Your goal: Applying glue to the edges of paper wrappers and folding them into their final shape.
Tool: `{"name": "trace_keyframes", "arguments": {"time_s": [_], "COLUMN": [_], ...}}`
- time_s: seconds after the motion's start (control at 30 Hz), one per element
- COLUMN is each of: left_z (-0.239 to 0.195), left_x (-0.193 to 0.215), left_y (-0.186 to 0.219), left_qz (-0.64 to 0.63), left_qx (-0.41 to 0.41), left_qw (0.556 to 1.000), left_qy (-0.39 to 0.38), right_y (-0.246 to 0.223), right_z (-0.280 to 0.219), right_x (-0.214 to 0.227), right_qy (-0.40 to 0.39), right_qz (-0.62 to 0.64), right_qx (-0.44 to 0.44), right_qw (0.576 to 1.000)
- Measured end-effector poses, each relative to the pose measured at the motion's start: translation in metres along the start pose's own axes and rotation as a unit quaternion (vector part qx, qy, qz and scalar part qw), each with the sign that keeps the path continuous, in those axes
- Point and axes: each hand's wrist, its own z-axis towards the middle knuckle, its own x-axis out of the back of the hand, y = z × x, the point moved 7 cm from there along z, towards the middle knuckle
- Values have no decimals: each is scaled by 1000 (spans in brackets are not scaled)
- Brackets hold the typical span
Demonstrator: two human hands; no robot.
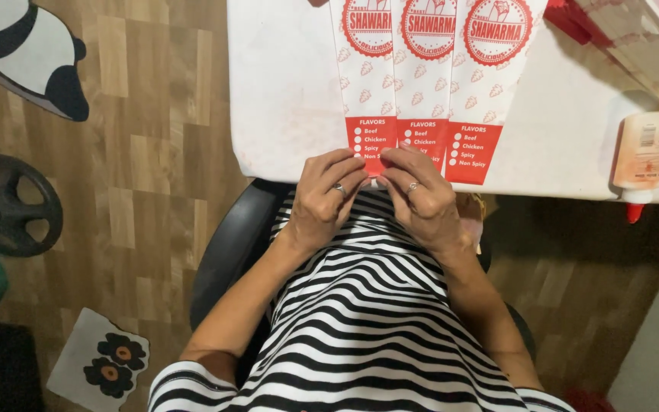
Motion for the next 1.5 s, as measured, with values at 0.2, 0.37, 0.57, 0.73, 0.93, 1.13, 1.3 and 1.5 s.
{"name": "trace_keyframes", "arguments": {"time_s": [0.2,0.37,0.57,0.73,0.93,1.13,1.3,1.5], "left_z": [6,7,18,10,7,7,6,4], "left_x": [0,-4,5,0,-1,-1,-2,-5], "left_y": [-7,-19,-10,-14,-15,-14,-12,-13], "left_qz": [-48,-103,-104,-92,-81,-86,-83,-72], "left_qx": [128,256,242,208,162,151,151,161], "left_qw": [991,961,963,971,977,977,978,979], "left_qy": [-2,-28,-54,-78,-115,-123,-117,-106], "right_y": [3,9,11,8,7,11,10,12], "right_z": [7,14,17,14,8,2,4,4], "right_x": [4,7,7,5,0,-4,-6,-10], "right_qy": [-2,-22,-37,-45,-65,-91,-99,-107], "right_qz": [19,70,67,62,41,22,19,13], "right_qx": [-73,-151,-163,-130,-99,-84,-81,-83], "right_qw": [997,986,984,989,992,992,992,991]}}
